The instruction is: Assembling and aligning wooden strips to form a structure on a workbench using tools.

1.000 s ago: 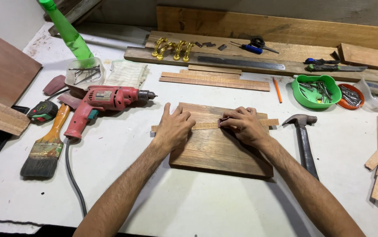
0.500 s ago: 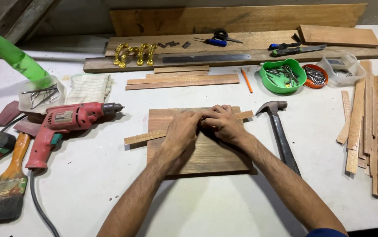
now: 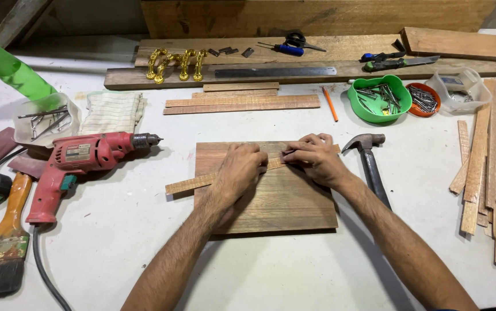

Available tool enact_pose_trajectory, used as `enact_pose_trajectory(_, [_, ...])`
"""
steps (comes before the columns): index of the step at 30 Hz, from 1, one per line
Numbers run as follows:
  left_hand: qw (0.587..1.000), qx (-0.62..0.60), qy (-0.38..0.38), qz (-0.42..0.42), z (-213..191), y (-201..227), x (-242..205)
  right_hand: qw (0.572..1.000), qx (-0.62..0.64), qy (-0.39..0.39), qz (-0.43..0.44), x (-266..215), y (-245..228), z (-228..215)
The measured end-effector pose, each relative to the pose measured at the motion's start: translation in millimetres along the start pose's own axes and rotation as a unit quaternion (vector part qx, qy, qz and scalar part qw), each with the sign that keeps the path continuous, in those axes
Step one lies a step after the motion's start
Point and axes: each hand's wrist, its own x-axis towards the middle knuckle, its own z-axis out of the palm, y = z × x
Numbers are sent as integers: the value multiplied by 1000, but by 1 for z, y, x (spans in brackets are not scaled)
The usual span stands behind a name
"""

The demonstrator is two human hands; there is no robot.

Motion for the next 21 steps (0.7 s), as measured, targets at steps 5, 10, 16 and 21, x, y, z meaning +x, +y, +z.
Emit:
enact_pose_trajectory(5, [997,43,-58,-3,-10,22,7,999,-27,-26,25,-12,14,-25])
enact_pose_trajectory(10, [990,107,-96,12,-15,34,18,998,-53,-16,42,-23,29,-22])
enact_pose_trajectory(16, [984,162,-71,8,-15,17,2,999,43,16,24,5,-27,0])
enact_pose_trajectory(21, [994,78,-1,-73,-41,-5,-38,998,57,-13,-38,41,-65,38])
